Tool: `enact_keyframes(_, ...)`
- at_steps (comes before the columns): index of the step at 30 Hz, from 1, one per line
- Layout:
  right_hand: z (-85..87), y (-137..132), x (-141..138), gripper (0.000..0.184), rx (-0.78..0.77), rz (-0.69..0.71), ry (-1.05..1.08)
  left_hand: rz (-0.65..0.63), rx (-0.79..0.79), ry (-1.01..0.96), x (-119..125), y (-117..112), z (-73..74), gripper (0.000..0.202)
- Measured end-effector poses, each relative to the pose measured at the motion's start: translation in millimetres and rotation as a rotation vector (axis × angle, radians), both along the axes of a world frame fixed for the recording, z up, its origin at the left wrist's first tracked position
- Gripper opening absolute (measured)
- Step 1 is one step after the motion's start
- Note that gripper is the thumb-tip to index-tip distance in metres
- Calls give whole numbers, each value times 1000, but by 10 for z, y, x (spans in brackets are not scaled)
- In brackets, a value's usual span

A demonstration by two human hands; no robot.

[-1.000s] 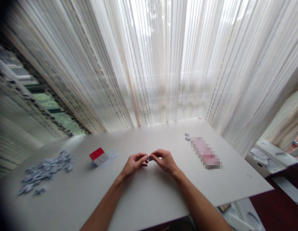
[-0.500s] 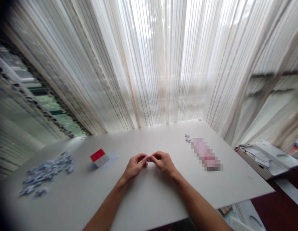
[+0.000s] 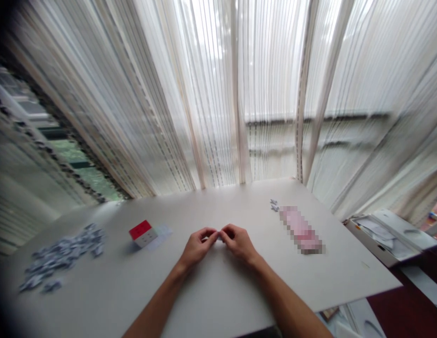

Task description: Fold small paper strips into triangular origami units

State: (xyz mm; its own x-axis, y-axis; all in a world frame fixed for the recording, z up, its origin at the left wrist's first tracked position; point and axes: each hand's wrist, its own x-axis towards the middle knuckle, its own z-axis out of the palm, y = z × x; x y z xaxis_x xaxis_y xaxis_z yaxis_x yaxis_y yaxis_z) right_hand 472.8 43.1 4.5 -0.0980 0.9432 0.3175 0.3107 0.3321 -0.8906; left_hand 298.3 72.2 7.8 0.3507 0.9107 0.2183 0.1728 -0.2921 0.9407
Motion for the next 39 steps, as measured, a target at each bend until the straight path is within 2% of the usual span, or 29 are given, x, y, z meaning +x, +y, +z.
enact_keyframes(7, 16, -25, -42, 25, 68, 2, -43, -22, 14, -7, 11, -10, 30, 25)
enact_keyframes(13, 9, -23, -56, 27, 45, 0, -26, 63, 54, -4, 66, -8, -30, 25)
enact_keyframes(19, -18, 17, -26, 28, 39, -64, 8, 42, 62, -43, 95, -27, -35, 26)
enact_keyframes(21, -26, 19, -27, 28, 36, -73, 47, 47, 60, -58, 94, -29, -36, 32)
enact_keyframes(27, -15, -13, -48, 43, 77, -38, 127, 56, -21, -120, 82, 15, -65, 40)
enact_keyframes(32, -15, -8, -49, 32, 80, -41, 96, 33, -42, -174, 79, 26, -100, 38)
enact_keyframes(39, -32, 12, -30, 33, 84, -76, 83, 0, -56, -194, 73, 41, -115, 41)
